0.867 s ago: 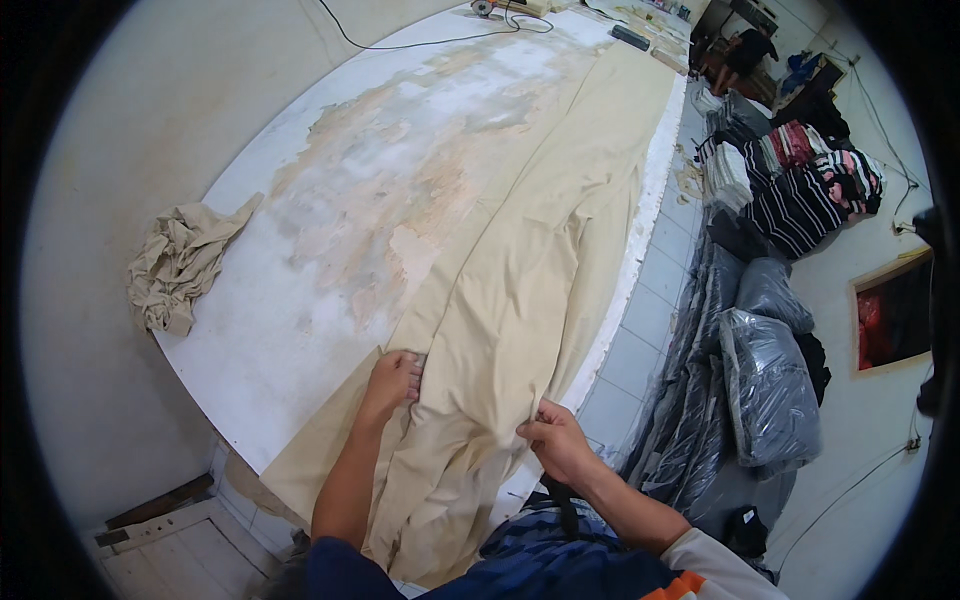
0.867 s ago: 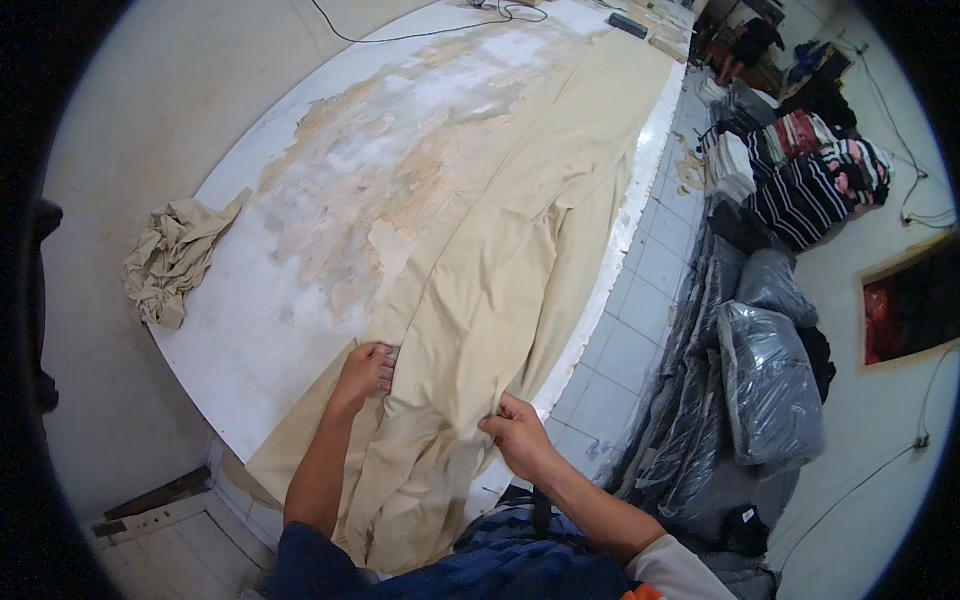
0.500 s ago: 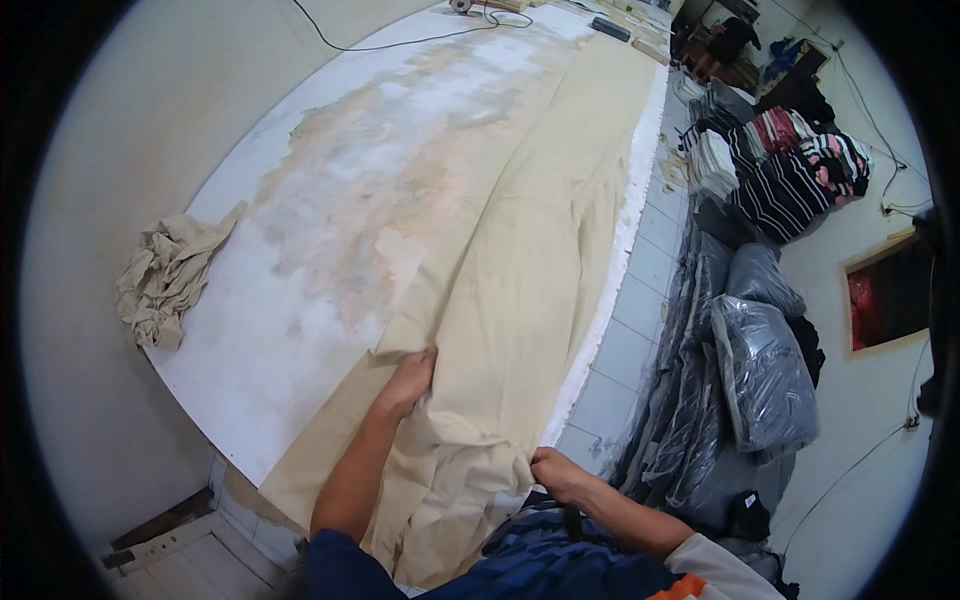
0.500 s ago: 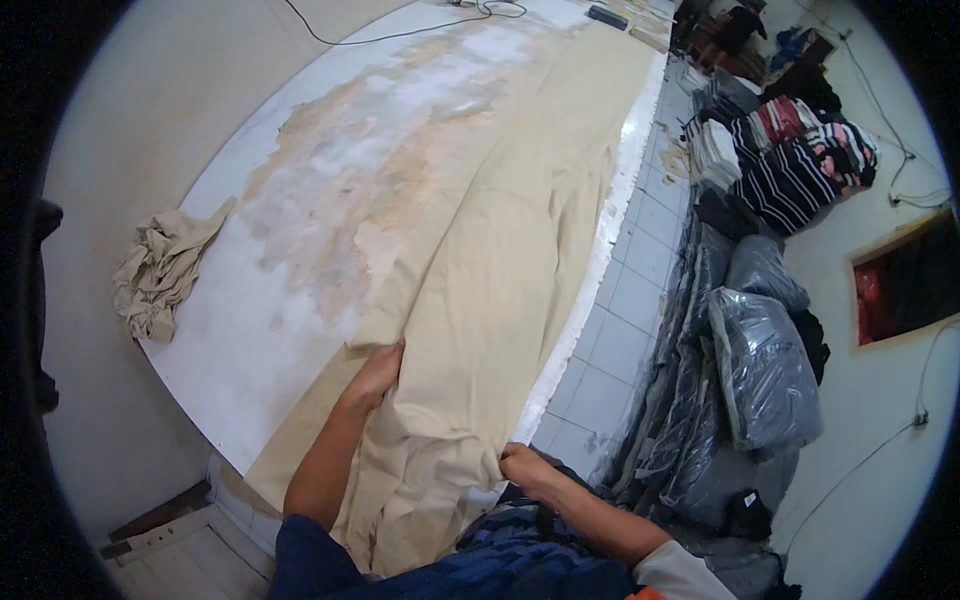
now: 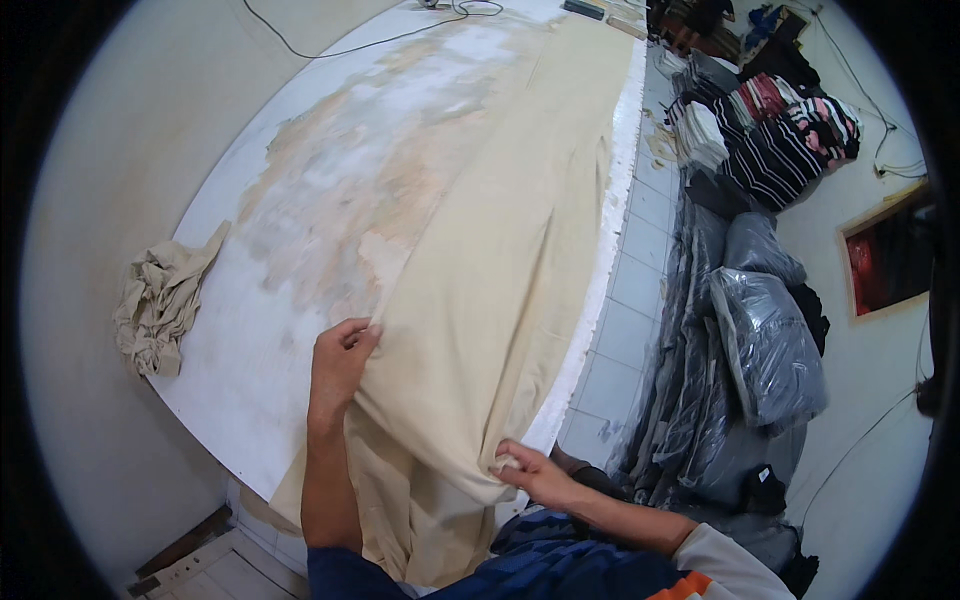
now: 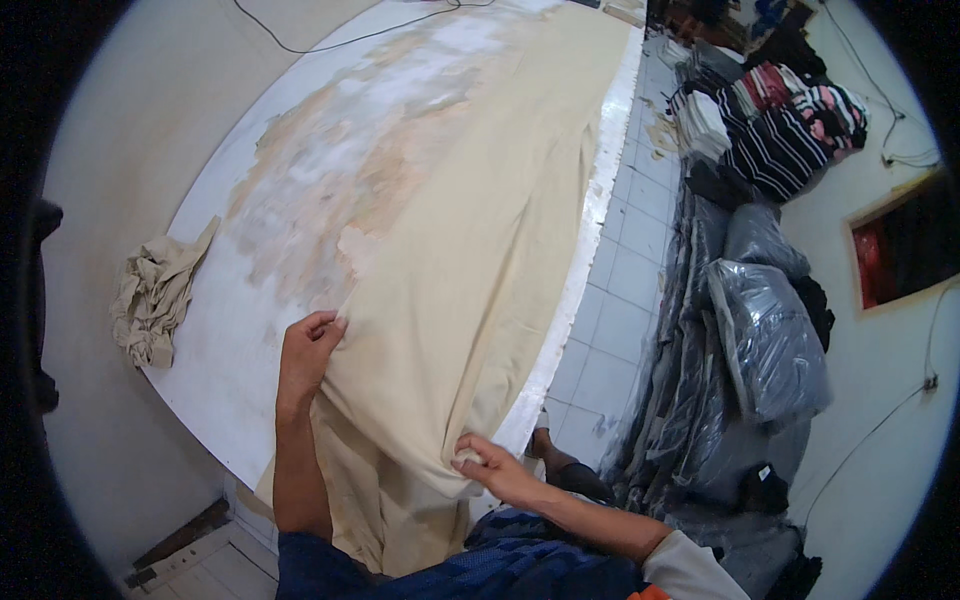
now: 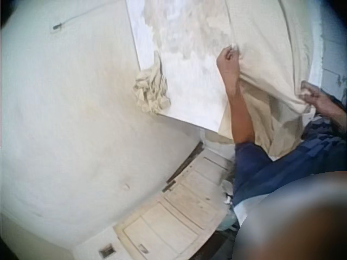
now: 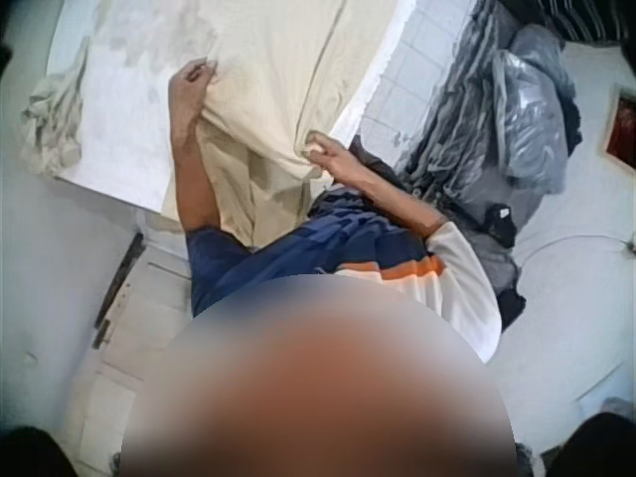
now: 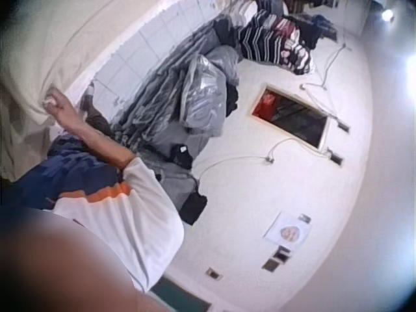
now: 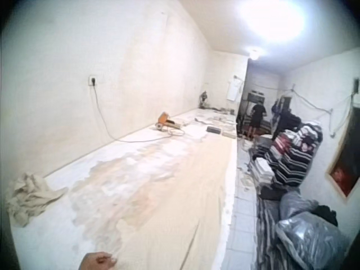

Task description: The person folds a large piece of beige fabric on a white table, smoothing it flat and aligning the edges. They then place a paper pattern on top of the fabric and trace its outline with a yellow pencil.

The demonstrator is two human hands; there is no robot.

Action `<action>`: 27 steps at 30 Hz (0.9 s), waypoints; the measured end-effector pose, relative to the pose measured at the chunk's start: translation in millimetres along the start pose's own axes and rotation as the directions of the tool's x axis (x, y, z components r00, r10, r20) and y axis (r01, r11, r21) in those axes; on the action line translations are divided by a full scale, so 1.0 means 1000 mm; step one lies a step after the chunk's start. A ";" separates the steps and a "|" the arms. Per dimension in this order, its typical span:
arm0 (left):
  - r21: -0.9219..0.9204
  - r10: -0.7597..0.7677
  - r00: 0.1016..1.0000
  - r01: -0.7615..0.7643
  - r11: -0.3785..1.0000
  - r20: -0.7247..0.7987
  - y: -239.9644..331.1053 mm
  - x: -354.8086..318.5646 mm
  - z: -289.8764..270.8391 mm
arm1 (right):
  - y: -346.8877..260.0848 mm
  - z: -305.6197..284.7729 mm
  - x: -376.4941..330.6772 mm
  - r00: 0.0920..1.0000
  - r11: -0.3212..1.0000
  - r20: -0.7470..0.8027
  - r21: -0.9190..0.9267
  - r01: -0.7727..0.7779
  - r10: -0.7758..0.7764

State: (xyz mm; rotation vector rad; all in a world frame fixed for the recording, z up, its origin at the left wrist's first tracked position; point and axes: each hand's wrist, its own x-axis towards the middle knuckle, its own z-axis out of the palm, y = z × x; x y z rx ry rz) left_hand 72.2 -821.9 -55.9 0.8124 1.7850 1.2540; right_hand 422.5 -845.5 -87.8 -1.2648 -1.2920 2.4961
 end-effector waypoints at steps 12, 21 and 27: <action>0.795 0.453 0.840 -0.043 0.605 -0.299 -0.141 -0.024 -0.028 | 0.051 -0.050 0.050 0.643 0.986 -0.765 -0.081 -0.148 0.034; 0.667 -0.083 0.993 0.115 0.736 -0.080 -0.101 -0.021 -0.007 | -0.019 -0.072 0.067 0.869 0.970 -0.470 0.237 -0.044 0.154; -0.014 0.068 0.996 -0.069 0.998 -0.051 -0.002 -0.009 -0.040 | -0.049 -0.067 0.044 0.879 0.965 -0.451 0.117 0.233 -0.158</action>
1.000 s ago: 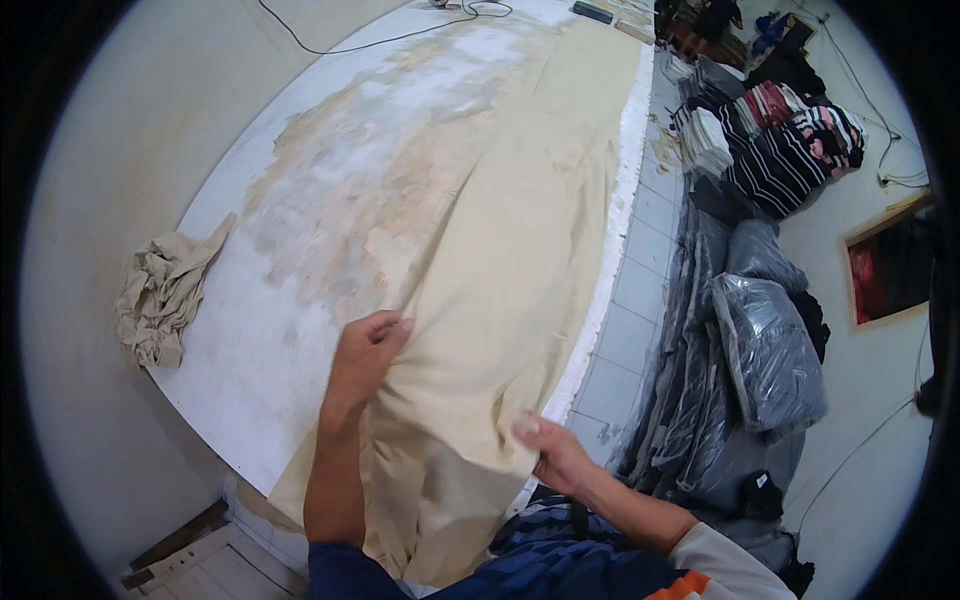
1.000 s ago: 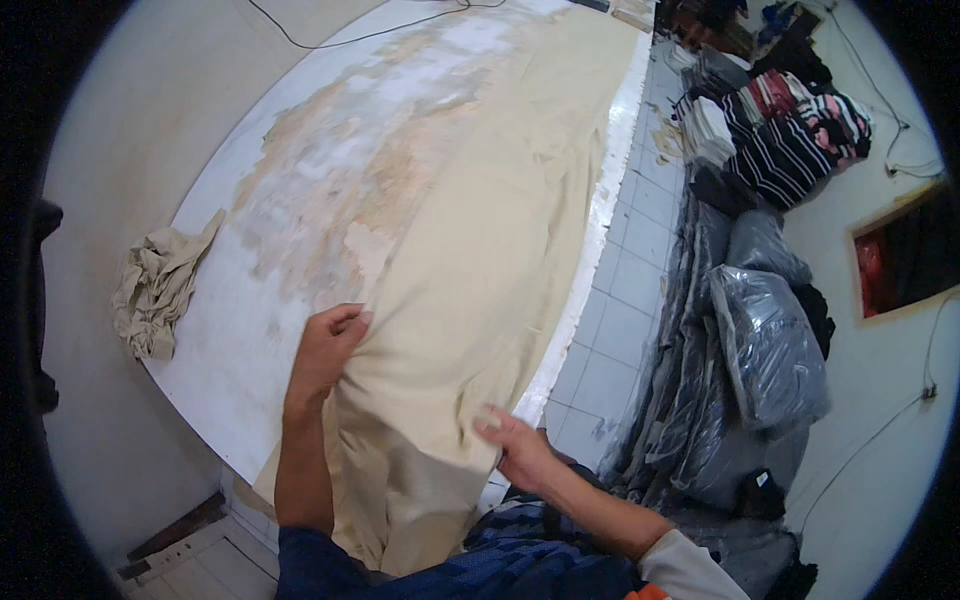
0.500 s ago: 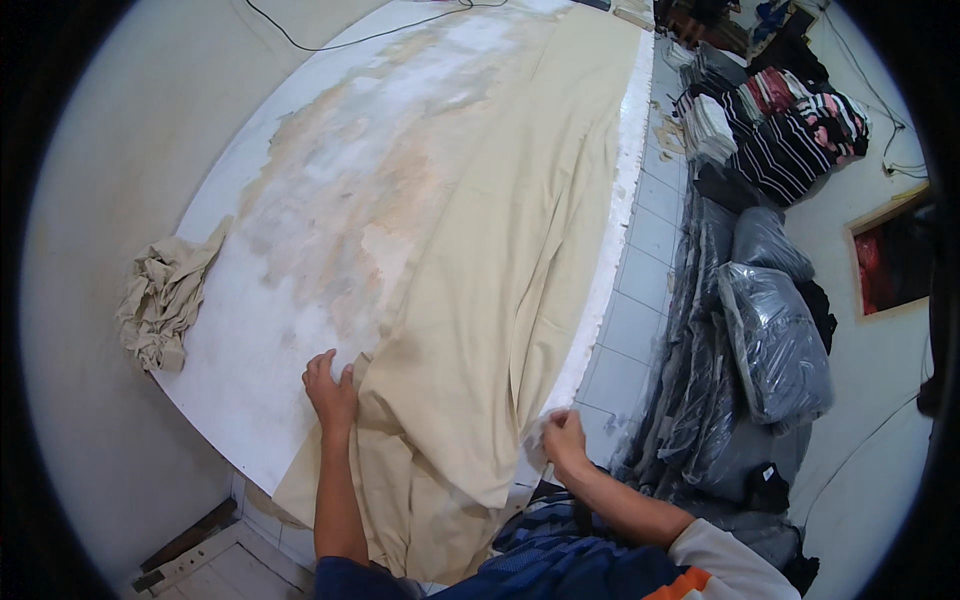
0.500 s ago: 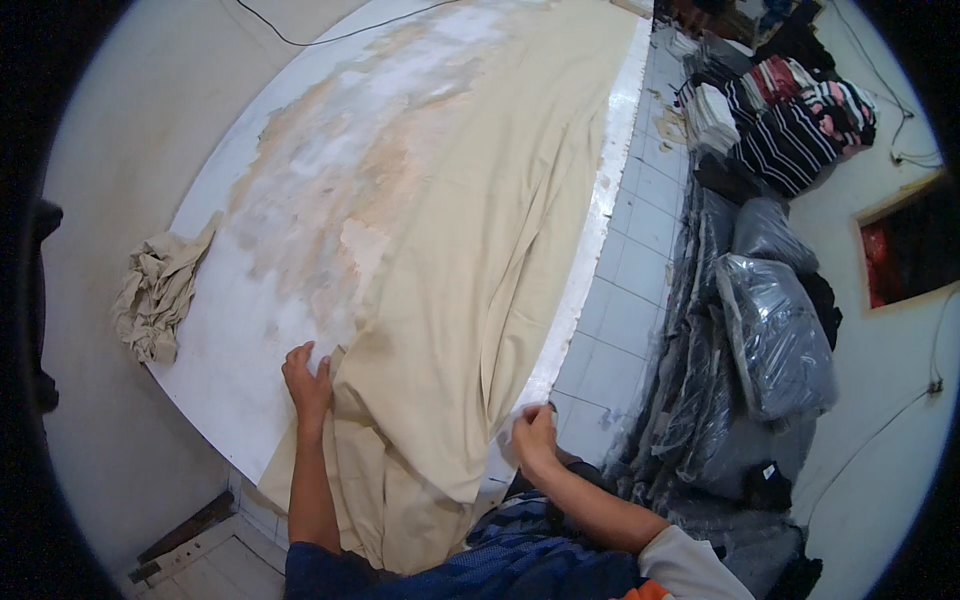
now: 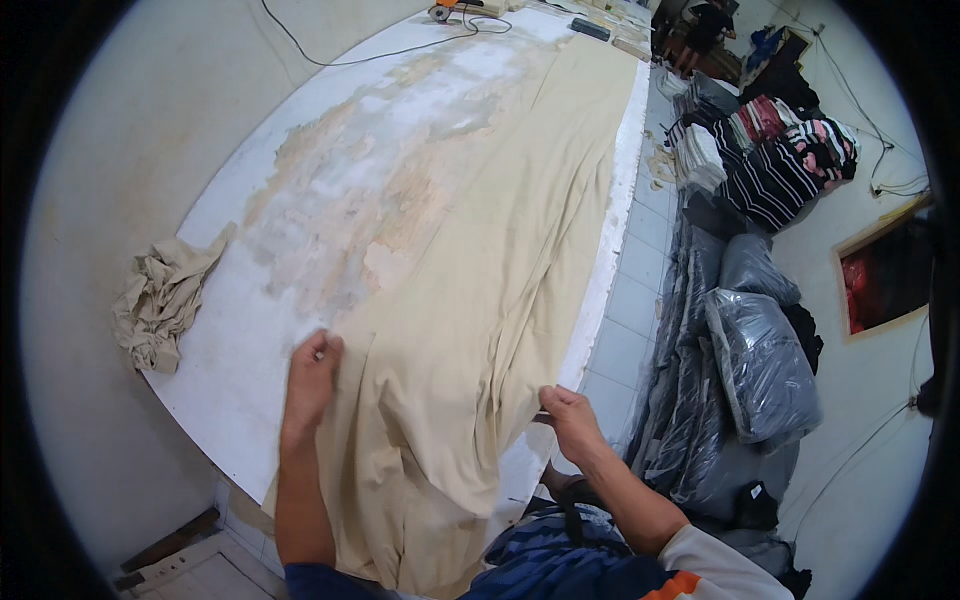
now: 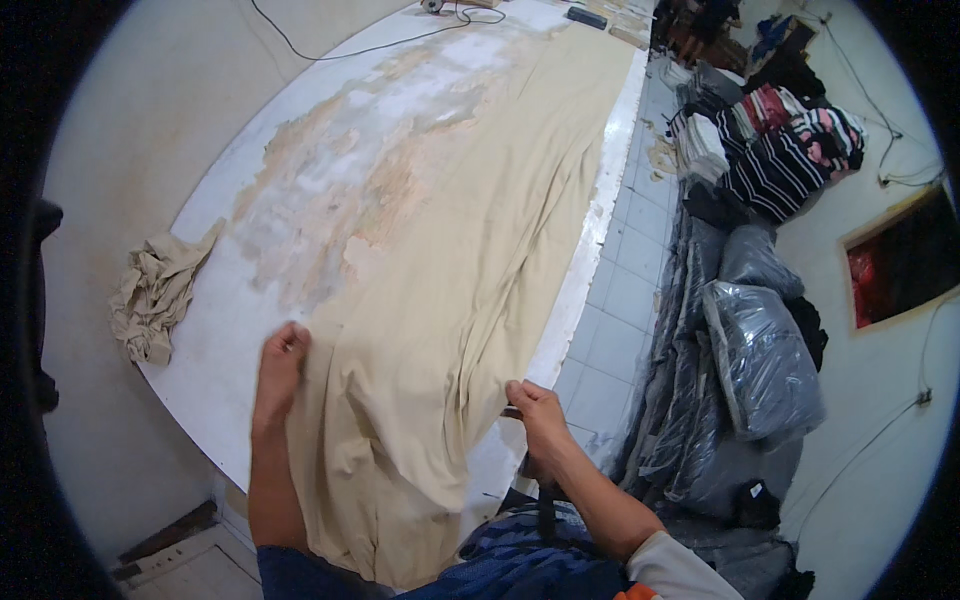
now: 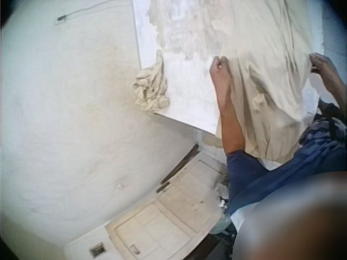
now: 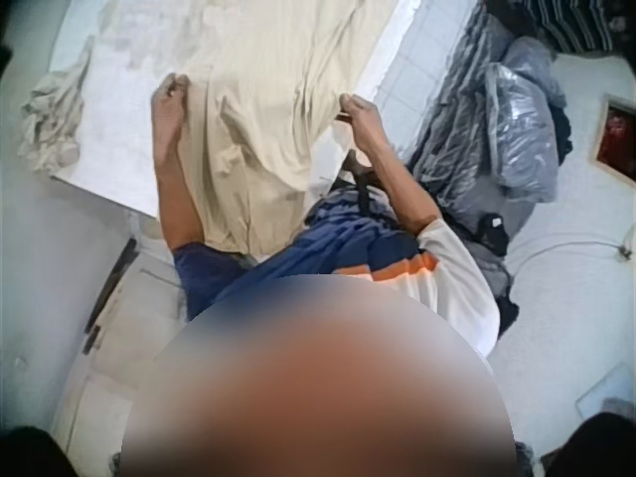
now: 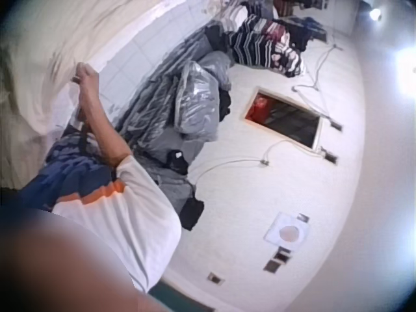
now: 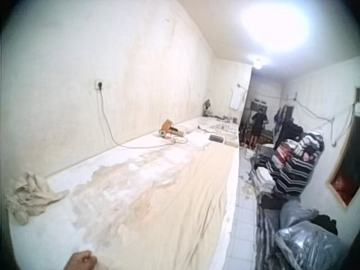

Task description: The person folds a large piece of beige fabric on a white table, smoothing it flat and aligning the edges. They then place a paper pattern on top of the fabric and trace its outline with a yellow pencil.

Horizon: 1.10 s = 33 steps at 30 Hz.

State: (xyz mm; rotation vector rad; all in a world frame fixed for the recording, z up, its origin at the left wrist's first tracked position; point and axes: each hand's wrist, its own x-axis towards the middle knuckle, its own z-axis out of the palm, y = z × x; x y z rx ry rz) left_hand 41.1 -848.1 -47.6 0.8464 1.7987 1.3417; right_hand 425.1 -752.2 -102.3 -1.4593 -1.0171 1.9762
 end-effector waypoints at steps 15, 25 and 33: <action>0.632 -0.058 0.968 0.205 0.748 -0.245 -0.091 -0.037 -0.024 | 0.036 0.017 -0.002 0.934 0.944 -0.142 0.031 -0.327 0.328; 0.445 -0.051 0.957 0.181 0.877 -0.287 -0.079 -0.089 0.042 | 0.049 0.043 -0.013 0.972 0.857 -0.176 -0.463 -0.224 0.159; 0.678 0.058 0.879 0.321 0.661 -0.473 -0.114 -0.308 0.088 | 0.060 0.066 -0.033 0.744 0.633 0.136 -0.638 -0.439 0.654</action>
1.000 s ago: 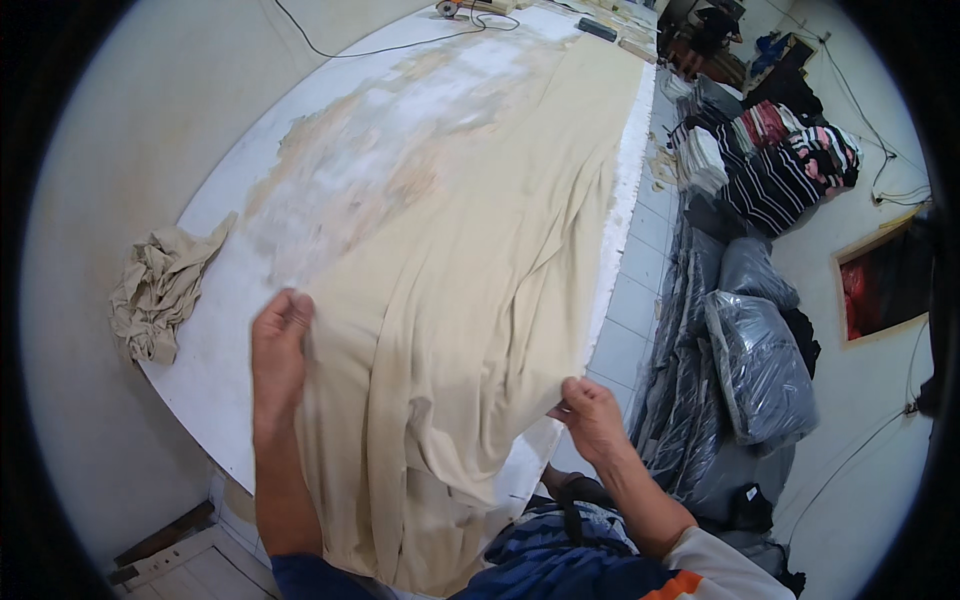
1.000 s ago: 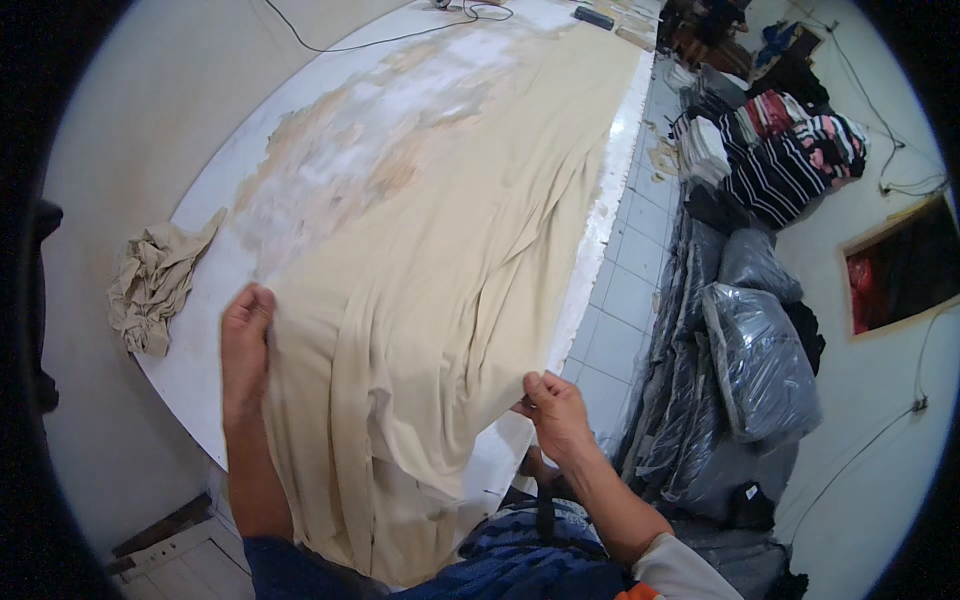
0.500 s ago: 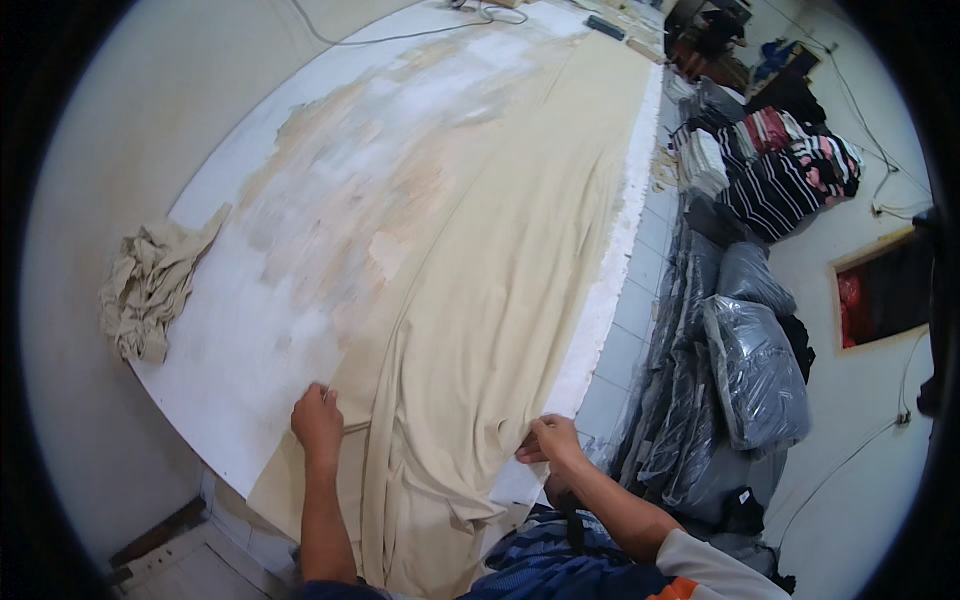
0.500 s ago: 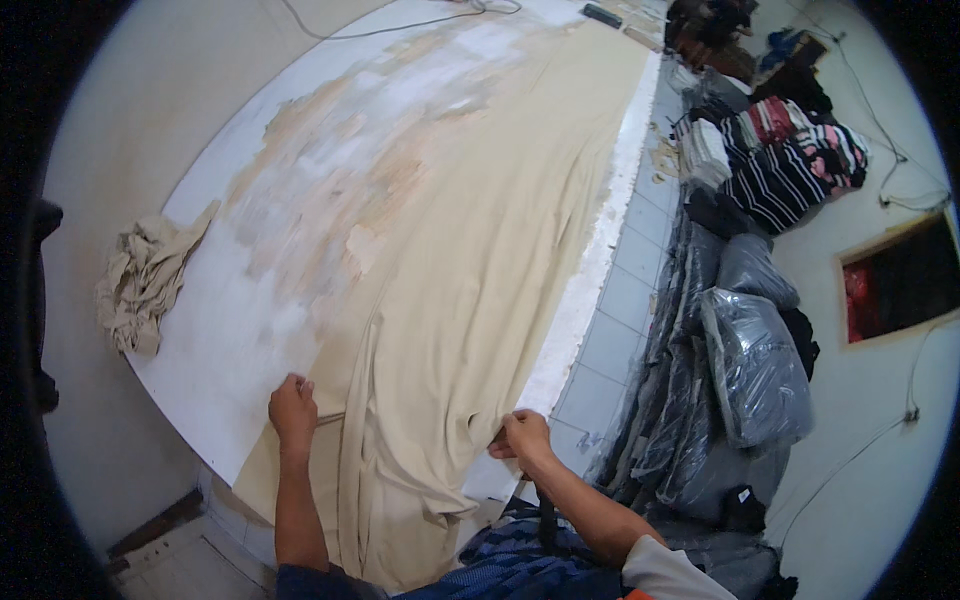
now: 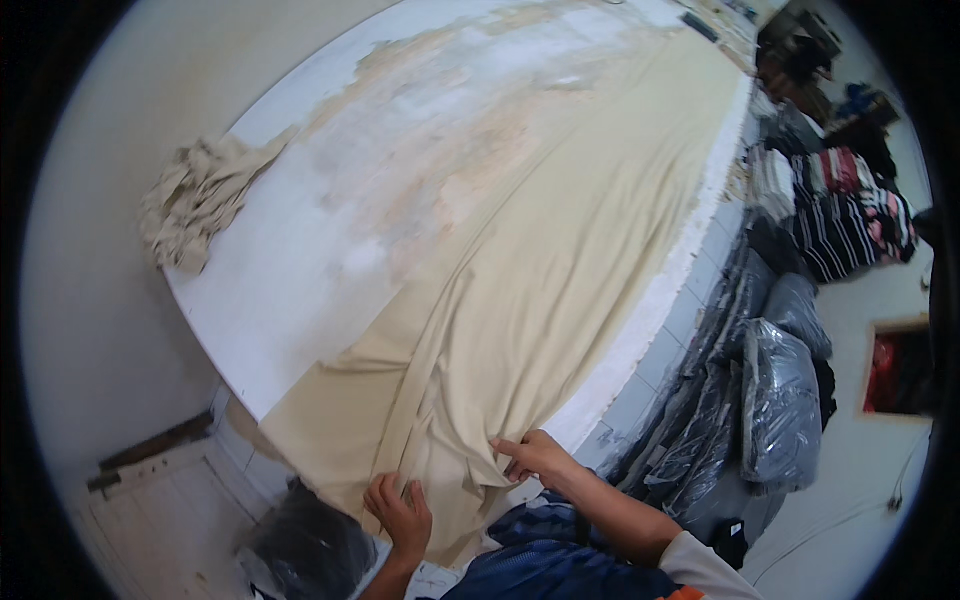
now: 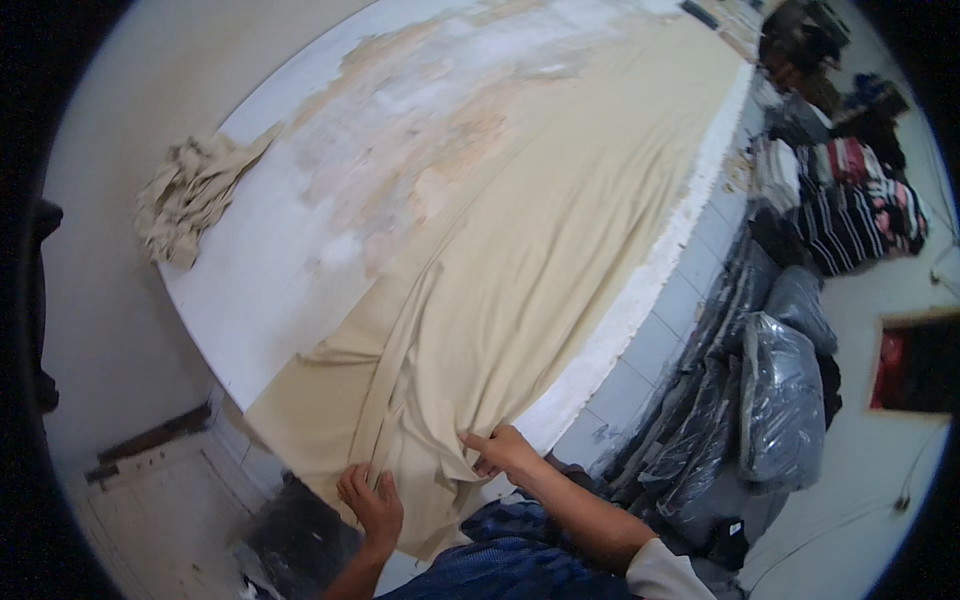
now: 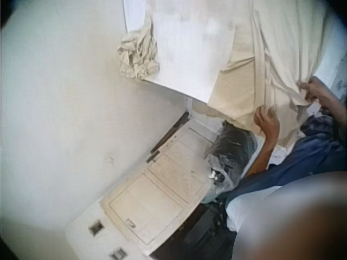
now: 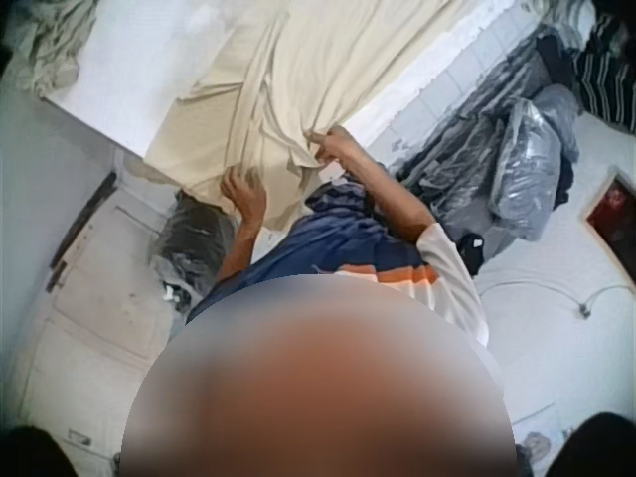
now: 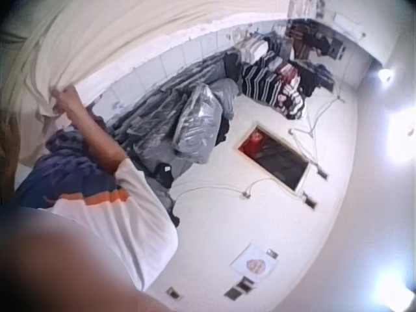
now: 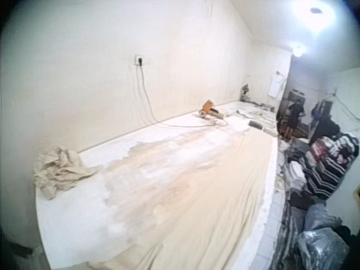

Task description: The person folds a large piece of beige fabric on a white table, smoothing it flat and aligning the edges. They then place a paper pattern on top of the fabric and trace its outline with a yellow pencil.

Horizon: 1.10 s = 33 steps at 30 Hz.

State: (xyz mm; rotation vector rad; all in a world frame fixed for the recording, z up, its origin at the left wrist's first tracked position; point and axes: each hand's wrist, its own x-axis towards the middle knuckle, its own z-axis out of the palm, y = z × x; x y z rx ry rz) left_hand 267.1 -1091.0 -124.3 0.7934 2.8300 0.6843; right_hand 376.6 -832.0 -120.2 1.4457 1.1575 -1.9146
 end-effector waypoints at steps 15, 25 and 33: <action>-0.580 -0.625 0.684 0.352 0.735 -0.376 -0.065 -0.093 -0.022 | -0.030 -0.004 -0.079 0.783 0.856 0.373 0.357 0.374 -0.498; -0.492 -0.333 0.837 0.089 0.866 -0.435 -0.115 0.024 -0.171 | -0.011 0.005 -0.077 0.763 0.802 0.393 0.536 0.264 -0.514; 0.053 -0.407 0.450 0.617 0.785 0.795 -0.173 0.098 -0.118 | -0.024 0.037 -0.045 0.893 0.802 0.275 0.581 0.141 -0.356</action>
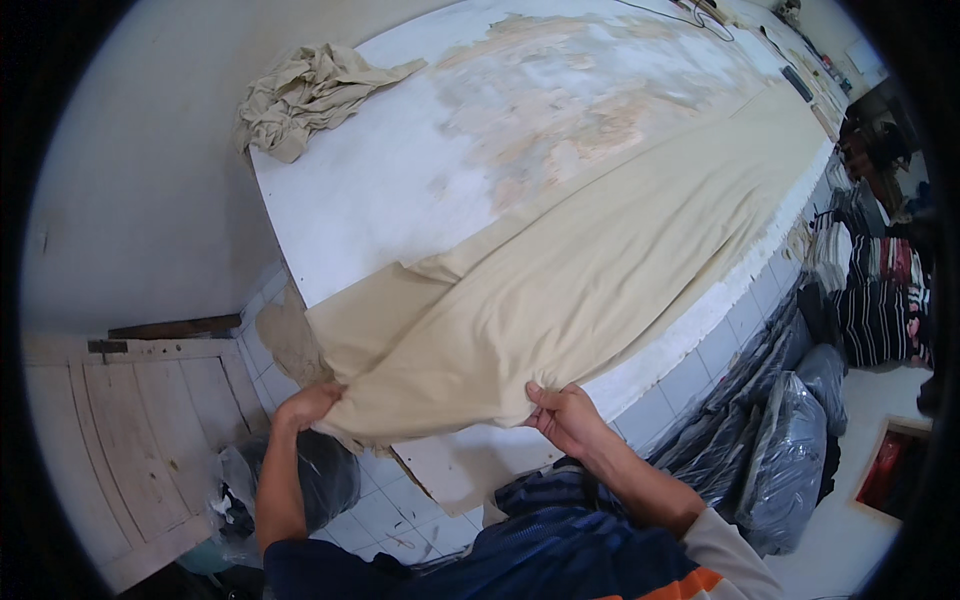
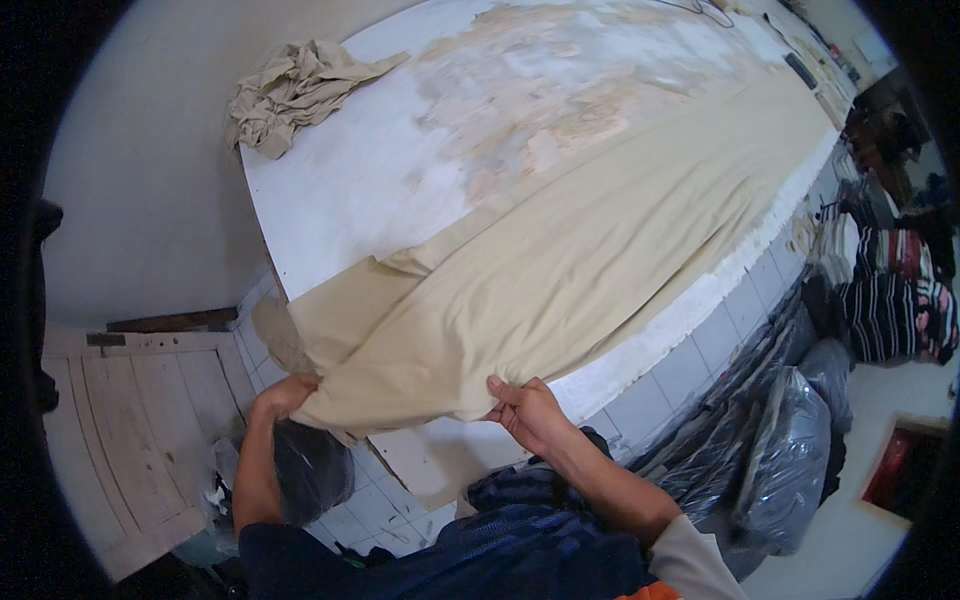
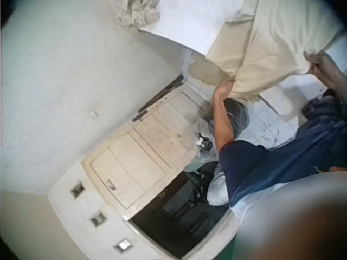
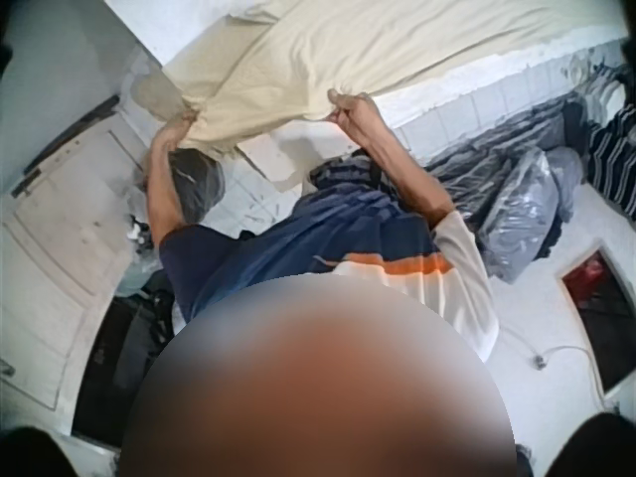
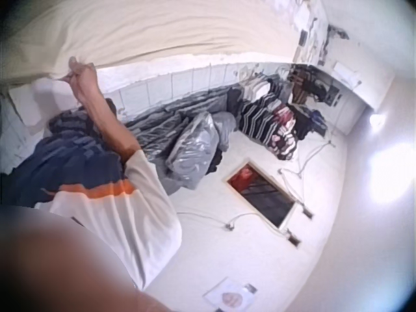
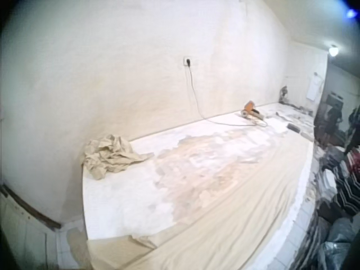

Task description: The person folds a large piece of beige fabric on a white table, smoothing it flat and aligning the edges. They then place a paper pattern on top of the fabric and trace its outline with a yellow pencil.

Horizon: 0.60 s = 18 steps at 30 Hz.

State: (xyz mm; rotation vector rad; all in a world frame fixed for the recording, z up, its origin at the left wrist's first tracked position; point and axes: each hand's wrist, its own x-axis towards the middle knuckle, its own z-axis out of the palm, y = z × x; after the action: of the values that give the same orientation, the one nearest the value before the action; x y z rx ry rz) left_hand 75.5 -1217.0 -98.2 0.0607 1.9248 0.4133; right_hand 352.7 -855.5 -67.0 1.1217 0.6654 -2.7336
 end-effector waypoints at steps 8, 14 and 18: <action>-0.185 -0.060 0.805 0.207 0.961 0.591 -0.003 -0.019 0.005 | -0.031 -0.011 0.001 0.996 0.993 0.079 0.114 0.037 -0.046; -0.325 0.023 0.748 0.260 0.909 0.664 -0.004 -0.037 0.023 | 0.003 -0.010 -0.004 0.902 0.925 0.407 0.379 -0.023 -0.145; -0.327 0.036 0.735 0.257 0.909 0.677 -0.005 -0.043 0.017 | 0.051 0.007 -0.014 0.920 0.971 0.388 0.236 -0.047 -0.050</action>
State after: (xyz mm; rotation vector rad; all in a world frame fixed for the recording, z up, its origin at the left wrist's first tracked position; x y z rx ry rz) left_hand 108.6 -1227.8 -67.2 -0.1629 1.0837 0.6031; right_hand 372.0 -904.8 -71.1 0.5662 0.2833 -2.9688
